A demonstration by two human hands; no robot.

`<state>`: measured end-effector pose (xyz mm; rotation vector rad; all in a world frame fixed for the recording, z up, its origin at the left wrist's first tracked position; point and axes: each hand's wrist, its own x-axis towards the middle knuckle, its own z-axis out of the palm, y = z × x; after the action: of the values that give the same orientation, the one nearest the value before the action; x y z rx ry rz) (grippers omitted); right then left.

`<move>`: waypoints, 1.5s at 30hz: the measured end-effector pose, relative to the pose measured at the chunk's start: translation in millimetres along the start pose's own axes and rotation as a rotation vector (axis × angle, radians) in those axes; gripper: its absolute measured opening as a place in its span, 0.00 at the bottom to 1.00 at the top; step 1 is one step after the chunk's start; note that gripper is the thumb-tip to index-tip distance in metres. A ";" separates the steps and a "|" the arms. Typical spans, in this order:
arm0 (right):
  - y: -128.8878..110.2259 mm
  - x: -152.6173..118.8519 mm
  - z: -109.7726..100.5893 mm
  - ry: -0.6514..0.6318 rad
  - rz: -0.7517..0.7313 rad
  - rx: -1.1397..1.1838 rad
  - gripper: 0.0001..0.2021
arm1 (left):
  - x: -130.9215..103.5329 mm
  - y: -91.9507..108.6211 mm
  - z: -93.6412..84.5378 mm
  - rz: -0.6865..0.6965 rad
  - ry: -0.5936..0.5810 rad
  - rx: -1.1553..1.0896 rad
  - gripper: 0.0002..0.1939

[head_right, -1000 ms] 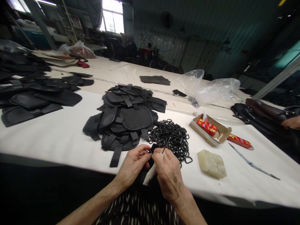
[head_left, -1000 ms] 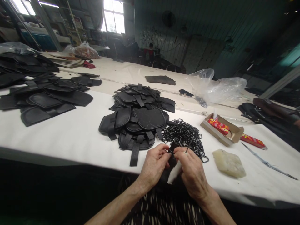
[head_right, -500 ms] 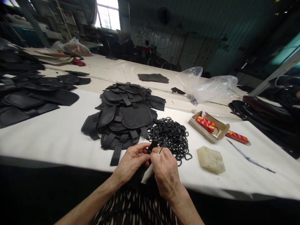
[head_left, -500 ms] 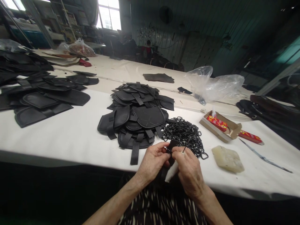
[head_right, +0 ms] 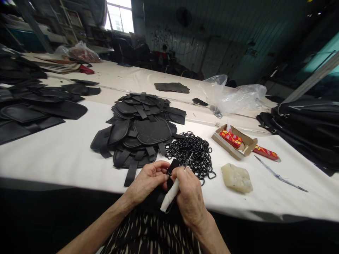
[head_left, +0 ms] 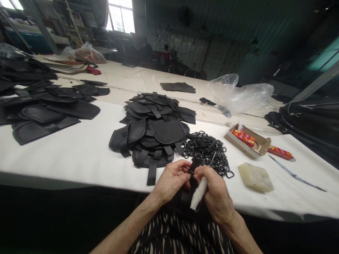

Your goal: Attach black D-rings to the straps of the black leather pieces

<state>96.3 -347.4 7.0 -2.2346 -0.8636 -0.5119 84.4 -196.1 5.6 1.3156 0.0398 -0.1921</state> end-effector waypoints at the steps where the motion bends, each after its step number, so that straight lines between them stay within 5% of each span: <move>1: -0.3 0.9 -1.4 -0.009 0.008 0.004 0.08 | -0.1 0.2 -0.3 0.003 0.022 0.010 0.11; 16: -1.1 -4.9 4.0 0.007 0.030 0.087 0.08 | -1.8 5.0 0.9 -0.028 0.021 0.092 0.03; 22: -7.0 -6.6 3.6 0.123 0.304 0.171 0.03 | -2.5 3.8 2.8 -0.029 0.035 0.088 0.02; 26: -14.3 -3.6 9.8 0.044 0.543 0.409 0.08 | -2.3 1.9 3.1 -0.022 0.054 0.112 0.07; 31: -17.6 -0.8 13.3 0.069 0.584 0.464 0.05 | -3.1 -2.0 4.6 0.039 0.064 0.118 0.07; 37: -11.6 11.7 4.2 0.180 0.545 0.519 0.10 | -29.8 13.1 4.5 0.109 0.324 0.280 0.06; 40: -12.5 18.0 1.3 0.214 0.499 0.524 0.10 | -42.9 20.3 1.8 -0.103 0.213 0.117 0.13; 43: -20.0 18.1 2.8 0.193 0.412 0.536 0.09 | -44.0 20.7 -1.8 -0.476 -0.007 -0.302 0.23; 45: -27.7 12.5 5.0 0.153 0.341 0.553 0.08 | -41.4 20.1 -3.6 -0.597 -0.018 -0.540 0.26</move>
<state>86.2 -323.1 23.1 -1.7523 -0.4564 -0.2387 47.3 -182.9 29.6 0.7326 0.4426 -0.6529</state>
